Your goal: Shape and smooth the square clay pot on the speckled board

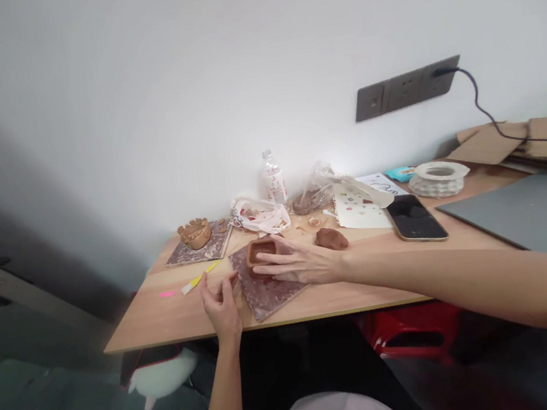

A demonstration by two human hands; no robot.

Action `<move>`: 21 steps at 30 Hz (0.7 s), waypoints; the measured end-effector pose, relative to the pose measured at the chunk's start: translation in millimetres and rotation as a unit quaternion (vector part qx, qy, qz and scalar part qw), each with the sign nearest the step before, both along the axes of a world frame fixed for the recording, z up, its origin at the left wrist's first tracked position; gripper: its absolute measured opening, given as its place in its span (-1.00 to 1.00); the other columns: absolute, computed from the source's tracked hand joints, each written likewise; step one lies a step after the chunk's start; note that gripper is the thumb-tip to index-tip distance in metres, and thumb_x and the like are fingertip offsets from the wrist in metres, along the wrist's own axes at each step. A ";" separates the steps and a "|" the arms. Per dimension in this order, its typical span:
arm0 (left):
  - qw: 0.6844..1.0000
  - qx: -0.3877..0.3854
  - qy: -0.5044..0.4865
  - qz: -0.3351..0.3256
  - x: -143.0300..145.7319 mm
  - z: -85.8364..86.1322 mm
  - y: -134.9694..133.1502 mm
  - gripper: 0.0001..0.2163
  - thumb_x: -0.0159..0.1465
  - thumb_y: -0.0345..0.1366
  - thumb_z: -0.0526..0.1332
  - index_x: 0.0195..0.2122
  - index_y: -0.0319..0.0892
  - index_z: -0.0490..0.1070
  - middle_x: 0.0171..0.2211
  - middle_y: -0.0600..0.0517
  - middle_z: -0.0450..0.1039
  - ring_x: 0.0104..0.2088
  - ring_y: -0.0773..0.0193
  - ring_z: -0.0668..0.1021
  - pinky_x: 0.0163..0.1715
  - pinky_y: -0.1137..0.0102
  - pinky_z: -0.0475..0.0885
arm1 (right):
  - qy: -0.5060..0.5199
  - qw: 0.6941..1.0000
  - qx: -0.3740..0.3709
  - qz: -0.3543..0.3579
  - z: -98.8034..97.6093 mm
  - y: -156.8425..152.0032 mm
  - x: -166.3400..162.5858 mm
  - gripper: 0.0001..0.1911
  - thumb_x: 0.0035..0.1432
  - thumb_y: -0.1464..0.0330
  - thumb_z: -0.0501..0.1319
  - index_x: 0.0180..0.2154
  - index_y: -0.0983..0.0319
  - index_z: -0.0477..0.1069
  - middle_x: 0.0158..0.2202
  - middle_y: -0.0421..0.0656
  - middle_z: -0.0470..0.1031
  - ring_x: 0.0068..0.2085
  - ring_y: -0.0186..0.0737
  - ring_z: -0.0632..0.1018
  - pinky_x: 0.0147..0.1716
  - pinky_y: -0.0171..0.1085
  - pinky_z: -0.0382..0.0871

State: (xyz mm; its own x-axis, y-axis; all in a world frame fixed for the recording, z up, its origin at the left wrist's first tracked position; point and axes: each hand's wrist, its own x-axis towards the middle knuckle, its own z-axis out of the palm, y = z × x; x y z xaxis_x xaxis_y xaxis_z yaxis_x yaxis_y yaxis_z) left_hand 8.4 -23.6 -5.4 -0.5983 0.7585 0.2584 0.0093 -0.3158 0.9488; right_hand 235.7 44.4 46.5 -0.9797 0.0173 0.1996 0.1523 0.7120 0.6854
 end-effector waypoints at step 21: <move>0.841 0.018 0.514 -0.169 -22.0 4.7 -24.6 -0.74 0.40 -0.28 0.03 0.10 -0.13 0.25 -0.07 -0.11 0.57 0.01 0.15 0.59 0.00 0.14 0.50 | 0.532 0.760 -0.348 -0.137 -67.0 -58.4 -1.1 -0.36 0.36 0.36 0.06 0.38 0.08 -0.10 0.21 0.05 0.31 0.27 0.05 0.31 0.16 0.15 0.35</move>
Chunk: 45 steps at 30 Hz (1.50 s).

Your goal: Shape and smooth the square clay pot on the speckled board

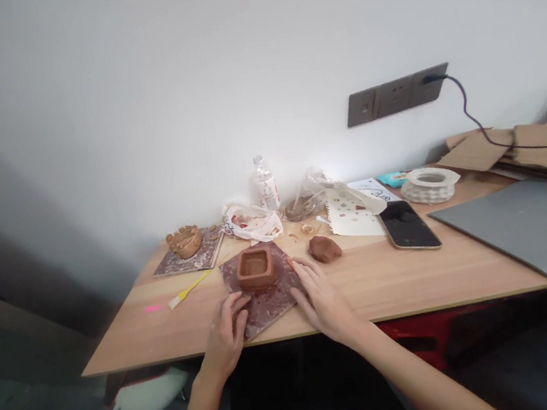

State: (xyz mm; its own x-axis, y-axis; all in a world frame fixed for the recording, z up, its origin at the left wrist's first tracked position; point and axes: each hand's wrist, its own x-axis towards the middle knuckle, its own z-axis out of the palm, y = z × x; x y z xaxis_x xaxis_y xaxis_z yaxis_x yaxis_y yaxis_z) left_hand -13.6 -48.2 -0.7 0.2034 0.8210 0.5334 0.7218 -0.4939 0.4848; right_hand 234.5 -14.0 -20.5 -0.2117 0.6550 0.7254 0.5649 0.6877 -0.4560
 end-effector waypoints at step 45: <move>0.991 0.040 0.122 -0.028 -3.9 -2.8 8.3 -0.49 0.41 -0.09 0.00 0.29 -0.21 -0.06 0.02 -0.22 0.52 0.10 0.03 0.51 0.01 0.09 0.44 | 0.099 0.992 -0.062 -0.039 5.4 -2.6 -4.1 -0.41 0.36 0.30 0.07 0.35 0.16 0.00 0.13 0.10 0.38 0.18 0.06 0.41 0.12 0.15 0.37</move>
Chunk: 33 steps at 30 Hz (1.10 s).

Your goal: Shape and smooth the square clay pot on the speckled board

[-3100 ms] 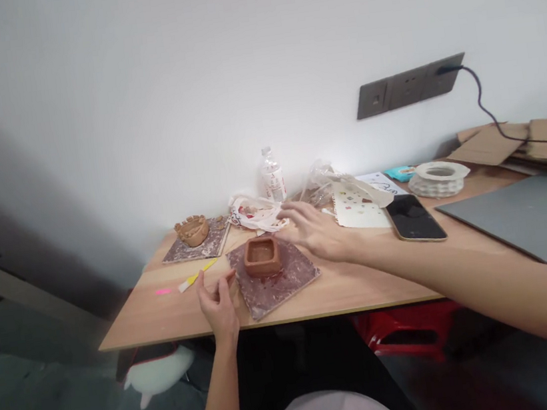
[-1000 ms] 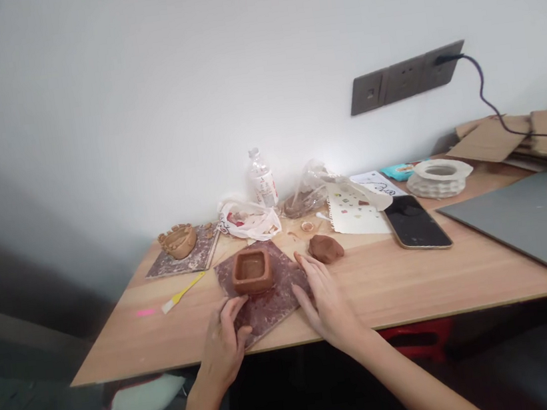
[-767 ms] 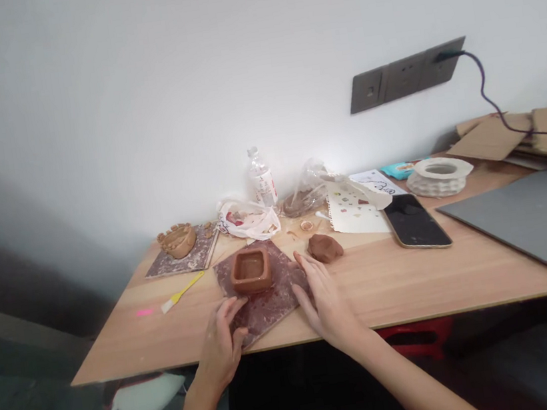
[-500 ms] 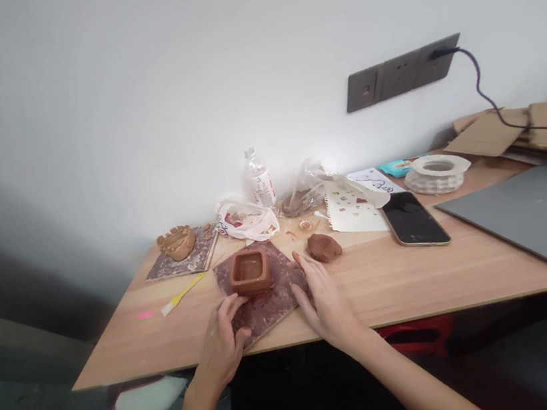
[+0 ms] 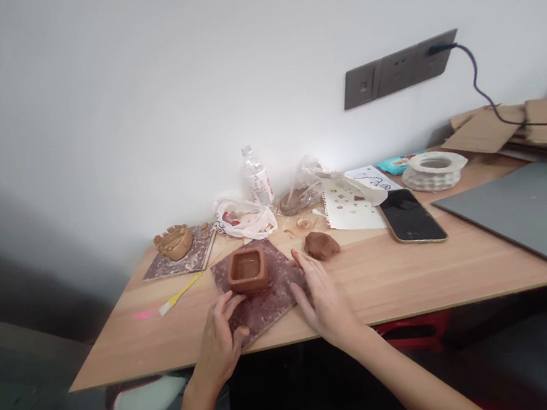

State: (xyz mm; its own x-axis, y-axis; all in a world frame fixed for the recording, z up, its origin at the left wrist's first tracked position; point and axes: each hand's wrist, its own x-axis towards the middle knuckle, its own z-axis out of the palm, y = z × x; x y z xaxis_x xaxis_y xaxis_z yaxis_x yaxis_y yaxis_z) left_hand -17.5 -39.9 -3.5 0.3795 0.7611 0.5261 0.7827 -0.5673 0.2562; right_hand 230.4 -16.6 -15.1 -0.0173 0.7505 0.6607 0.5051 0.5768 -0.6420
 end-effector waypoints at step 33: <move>0.999 -0.042 -0.031 -0.015 0.2 0.5 2.6 -0.43 0.38 -0.08 0.03 0.31 -0.23 -0.12 0.04 -0.25 0.51 0.14 -0.01 0.49 0.06 0.04 0.40 | -0.002 1.000 0.009 -0.012 0.4 -1.9 1.0 -0.40 0.35 0.30 0.07 0.35 0.16 -0.02 0.15 0.09 0.38 0.18 0.04 0.43 0.13 0.10 0.39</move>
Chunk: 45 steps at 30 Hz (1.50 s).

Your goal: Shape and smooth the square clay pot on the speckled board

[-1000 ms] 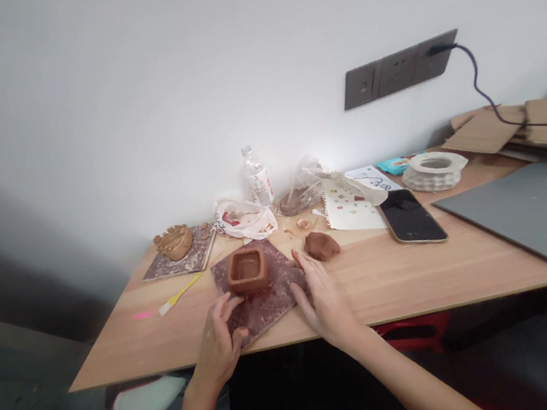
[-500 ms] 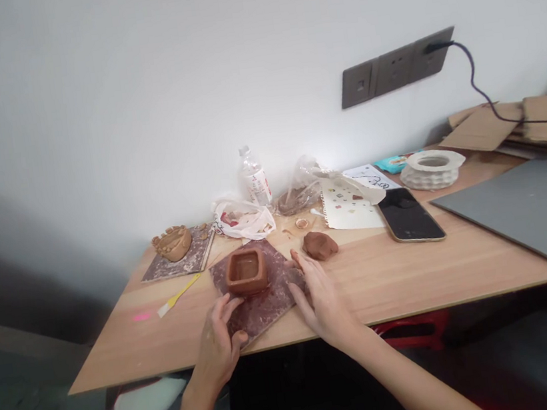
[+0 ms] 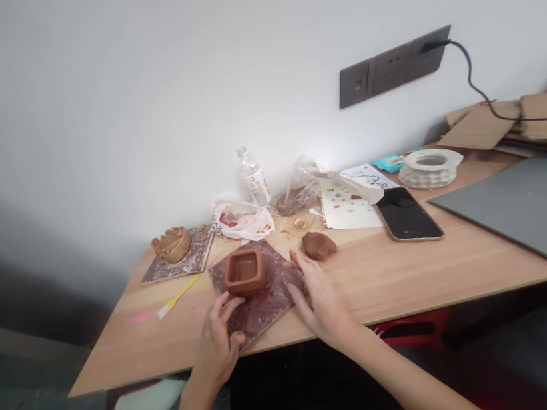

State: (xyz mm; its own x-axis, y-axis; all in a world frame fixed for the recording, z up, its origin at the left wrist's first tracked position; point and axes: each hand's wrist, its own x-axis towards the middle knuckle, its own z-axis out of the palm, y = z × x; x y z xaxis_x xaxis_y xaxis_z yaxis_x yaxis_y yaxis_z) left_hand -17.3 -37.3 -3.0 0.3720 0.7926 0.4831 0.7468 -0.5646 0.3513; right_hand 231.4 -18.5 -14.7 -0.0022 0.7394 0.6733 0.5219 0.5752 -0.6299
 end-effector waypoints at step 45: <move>0.669 -0.078 -0.721 0.160 7.2 59.2 -20.1 -0.72 0.22 -0.12 0.26 -0.09 -0.08 0.32 -0.16 -0.02 0.55 -0.24 0.15 0.64 -0.08 0.16 0.47 | -0.460 0.837 0.221 0.198 59.9 35.9 -1.1 -0.59 0.26 0.09 0.22 0.05 0.12 0.46 0.40 -0.05 0.07 0.41 0.15 -0.03 0.28 0.39 -0.17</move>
State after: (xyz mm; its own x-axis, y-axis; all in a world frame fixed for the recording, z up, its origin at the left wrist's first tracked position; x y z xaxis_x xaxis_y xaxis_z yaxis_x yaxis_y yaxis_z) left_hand -10.1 -57.5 56.2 -0.5928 0.8032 0.0580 -0.3596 -0.3285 0.8734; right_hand 230.4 17.4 45.2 -0.8558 0.2368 0.4598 0.3826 0.8881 0.2548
